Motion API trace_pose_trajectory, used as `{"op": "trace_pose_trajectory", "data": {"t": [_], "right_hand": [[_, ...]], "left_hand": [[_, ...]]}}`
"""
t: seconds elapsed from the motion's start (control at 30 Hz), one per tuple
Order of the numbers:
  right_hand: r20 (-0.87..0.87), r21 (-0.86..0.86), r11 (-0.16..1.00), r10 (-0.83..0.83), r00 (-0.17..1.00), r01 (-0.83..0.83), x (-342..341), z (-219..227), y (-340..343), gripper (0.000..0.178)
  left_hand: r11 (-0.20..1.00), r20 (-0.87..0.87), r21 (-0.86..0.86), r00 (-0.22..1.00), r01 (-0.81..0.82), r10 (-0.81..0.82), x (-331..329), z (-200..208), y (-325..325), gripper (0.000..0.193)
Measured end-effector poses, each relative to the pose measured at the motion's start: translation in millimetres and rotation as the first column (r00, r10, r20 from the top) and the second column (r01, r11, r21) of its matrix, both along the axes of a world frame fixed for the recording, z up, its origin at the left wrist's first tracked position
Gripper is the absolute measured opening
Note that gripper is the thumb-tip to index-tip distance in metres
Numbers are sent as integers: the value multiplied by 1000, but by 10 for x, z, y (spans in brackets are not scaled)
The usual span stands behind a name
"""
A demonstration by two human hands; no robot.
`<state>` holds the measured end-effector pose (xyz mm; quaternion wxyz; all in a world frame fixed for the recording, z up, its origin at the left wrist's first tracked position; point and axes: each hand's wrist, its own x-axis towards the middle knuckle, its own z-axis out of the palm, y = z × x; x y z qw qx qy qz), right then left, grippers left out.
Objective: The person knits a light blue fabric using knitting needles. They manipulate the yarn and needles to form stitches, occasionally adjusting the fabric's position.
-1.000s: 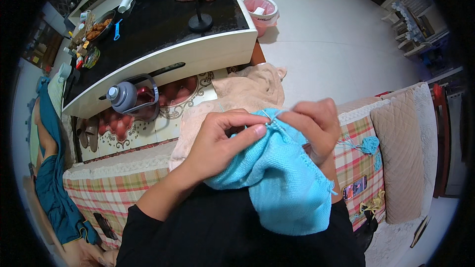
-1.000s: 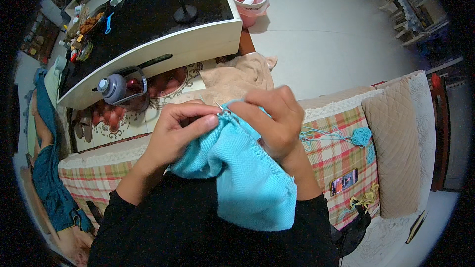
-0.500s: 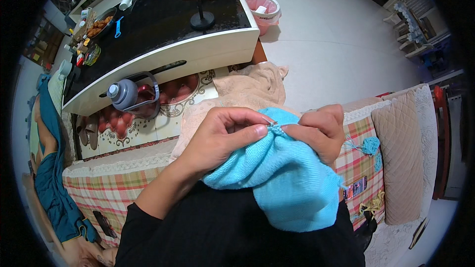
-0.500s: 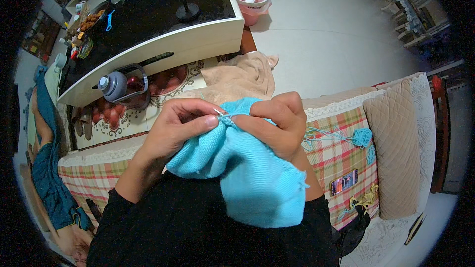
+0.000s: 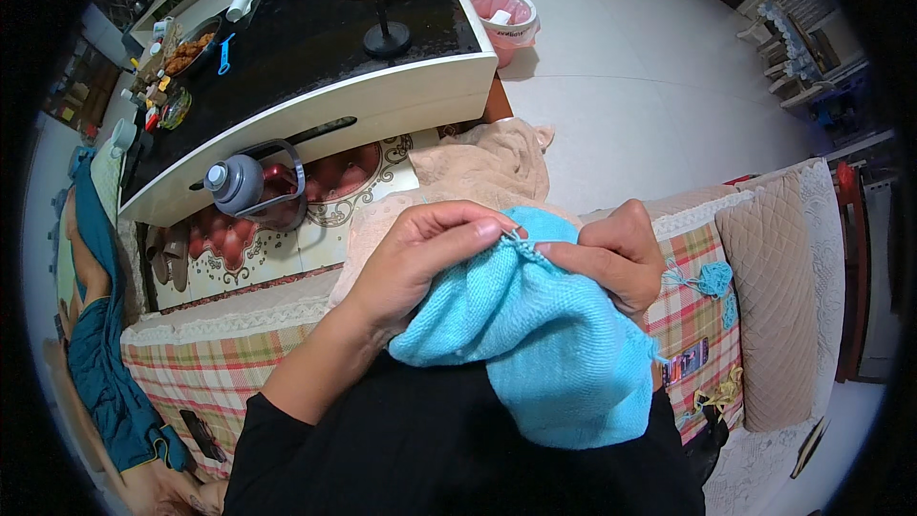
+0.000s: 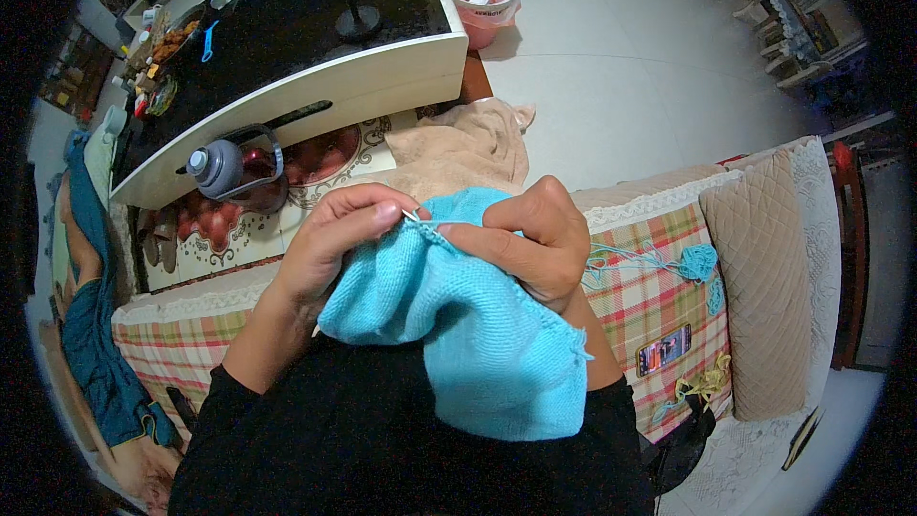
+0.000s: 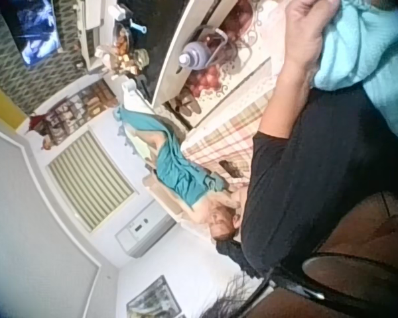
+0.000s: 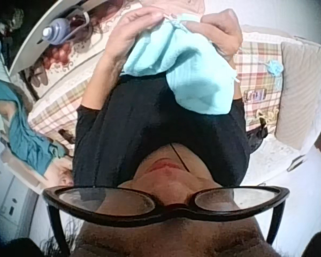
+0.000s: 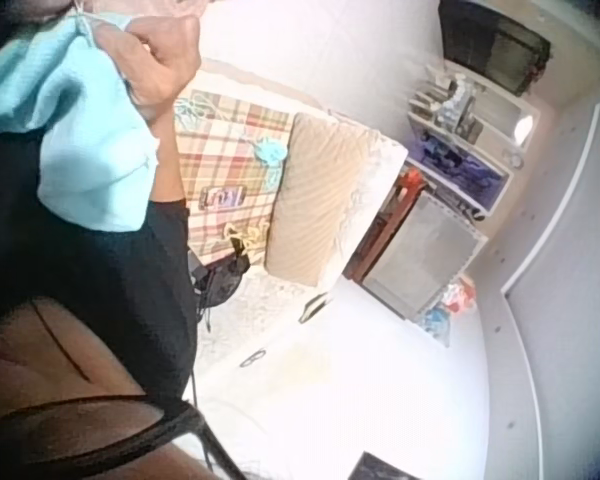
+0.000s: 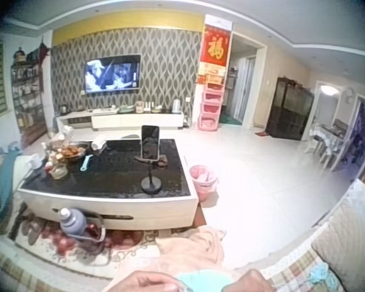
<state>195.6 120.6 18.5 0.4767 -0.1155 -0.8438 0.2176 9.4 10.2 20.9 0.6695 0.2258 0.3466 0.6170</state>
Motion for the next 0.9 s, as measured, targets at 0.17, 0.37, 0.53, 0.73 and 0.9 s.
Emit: {"op": "trace_pose_trajectory", "data": {"t": [0.17,0.37,0.53,0.73,0.9], "right_hand": [[56,56,998,-21,998,18,44,39,-14,35],[127,-1,999,-45,991,46,-104,40,-53,35],[232,-392,909,246,941,-141,-158,-139,57,27],[95,-89,985,-136,986,145,-75,-39,-120,21],[40,-114,966,-229,973,232,-84,-117,-147,31]], "left_hand": [[994,-229,-20,968,-107,99,49,-5,-40,18],[993,-270,14,956,-119,118,192,-44,-37,16],[993,-408,96,906,-75,108,181,-53,-49,26],[993,-282,41,952,-113,120,113,3,-54,25],[995,-312,-9,945,-103,95,97,39,-46,23]]}}
